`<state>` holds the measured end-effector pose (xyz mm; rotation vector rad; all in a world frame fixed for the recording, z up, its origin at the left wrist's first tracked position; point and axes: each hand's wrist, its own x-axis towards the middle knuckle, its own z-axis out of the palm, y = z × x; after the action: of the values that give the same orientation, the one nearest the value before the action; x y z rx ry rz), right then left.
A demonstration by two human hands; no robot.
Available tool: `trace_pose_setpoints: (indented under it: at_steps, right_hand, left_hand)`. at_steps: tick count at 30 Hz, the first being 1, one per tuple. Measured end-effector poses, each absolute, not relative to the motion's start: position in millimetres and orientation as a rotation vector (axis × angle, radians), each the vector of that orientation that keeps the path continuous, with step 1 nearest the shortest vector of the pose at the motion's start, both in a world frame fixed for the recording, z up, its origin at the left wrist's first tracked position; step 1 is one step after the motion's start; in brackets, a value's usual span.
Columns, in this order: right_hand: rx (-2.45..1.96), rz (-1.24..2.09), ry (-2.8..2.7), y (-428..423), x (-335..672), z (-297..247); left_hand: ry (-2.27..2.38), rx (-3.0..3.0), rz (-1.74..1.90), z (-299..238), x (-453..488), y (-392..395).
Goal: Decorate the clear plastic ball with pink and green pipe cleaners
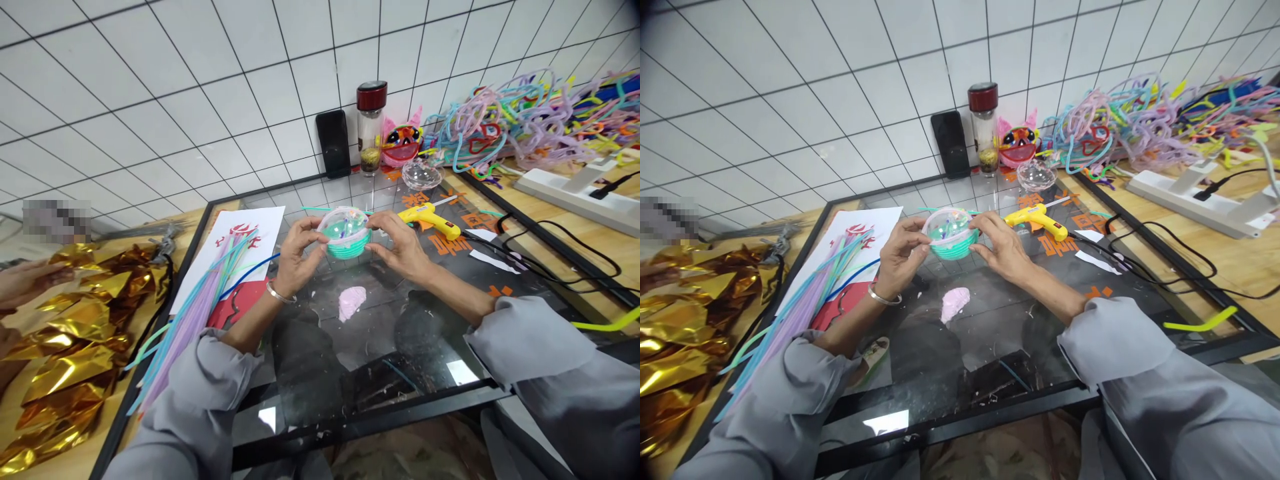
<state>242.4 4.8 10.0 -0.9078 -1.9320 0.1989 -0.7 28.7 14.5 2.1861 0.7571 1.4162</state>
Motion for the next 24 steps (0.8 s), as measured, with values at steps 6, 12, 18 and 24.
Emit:
trace_pose_setpoints:
  at_steps: [6,12,18,24]
  right_hand:
    - [-0.94,0.176,-1.946,4,241,10]
    - [-0.956,0.156,-1.949,2,239,12]
    - [-0.927,0.127,-1.915,2,240,9]
    - [-0.934,0.099,-1.916,1,243,9]
  left_hand:
    - [0.788,2.313,1.351,17,3,25]
    - [0.86,2.247,1.315,14,2,25]
    - [0.773,2.12,1.34,15,1,24]
    - [0.861,1.811,1.431,13,10,25]
